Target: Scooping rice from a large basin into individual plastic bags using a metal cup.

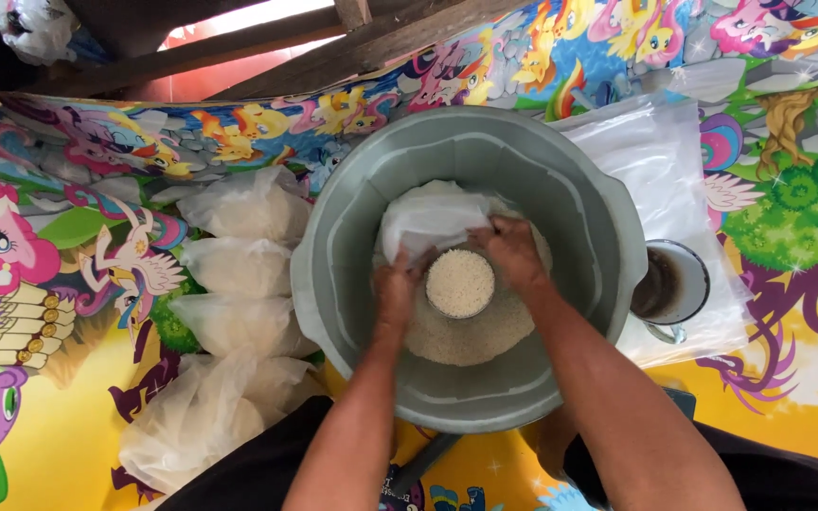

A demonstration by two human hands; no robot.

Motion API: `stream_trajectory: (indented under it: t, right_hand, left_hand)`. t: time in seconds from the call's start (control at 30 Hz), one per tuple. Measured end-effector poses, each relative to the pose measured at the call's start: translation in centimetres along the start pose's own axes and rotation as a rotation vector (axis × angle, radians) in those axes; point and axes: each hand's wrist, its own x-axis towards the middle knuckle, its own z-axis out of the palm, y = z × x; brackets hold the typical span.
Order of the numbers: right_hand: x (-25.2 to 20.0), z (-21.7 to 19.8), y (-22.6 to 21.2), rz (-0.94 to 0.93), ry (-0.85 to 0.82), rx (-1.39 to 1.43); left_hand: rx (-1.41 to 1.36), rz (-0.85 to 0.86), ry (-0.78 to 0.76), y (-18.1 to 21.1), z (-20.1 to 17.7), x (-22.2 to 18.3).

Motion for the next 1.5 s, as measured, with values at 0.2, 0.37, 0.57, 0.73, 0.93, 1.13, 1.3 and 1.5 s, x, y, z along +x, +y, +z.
stream_trajectory:
  t: [0.2, 0.37, 0.57, 0.73, 0.93, 1.13, 1.3, 1.5]
  right_hand:
    - [0.0, -0.1, 6.2, 0.168, 0.133, -0.104]
    - [-2.3, 1.8, 5.5, 0.325, 0.298, 0.041]
    - [-3.4, 2.1, 4.8, 0.186, 0.205, 0.159]
    - [-5.5, 2.5, 0.7, 0.085, 0.193, 0.066]
    - [-8.9, 1.5, -0.3, 0.032, 0.250, -0.016]
    - [-13.3, -1.1, -3.7, 0.067, 0.260, -0.205]
    - [-14.5, -2.3, -3.8, 0.067, 0.227, -0.381]
    - [-15.8, -2.0, -5.4, 0.029, 0.189, -0.322]
  left_hand:
    - [0.197, -0.063, 0.138, -4.7, -0.6, 0.1]
    - [0.015, -0.087, 0.134, -4.1, 2.0, -3.1]
    - [-0.032, -0.117, 0.191, -1.5, 3.7, -3.8]
    - [-0.072, -0.229, 0.197, 3.1, 5.8, -7.8]
    - [-0.192, -0.412, 0.201, 5.9, 6.7, -13.4]
    - [-0.182, -0.403, 0.274, 6.8, 7.7, -17.9]
    - [-0.128, -0.356, 0.282, 6.5, 7.3, -19.1]
    - [0.121, -0.403, 0.257, 6.9, 6.9, -19.0]
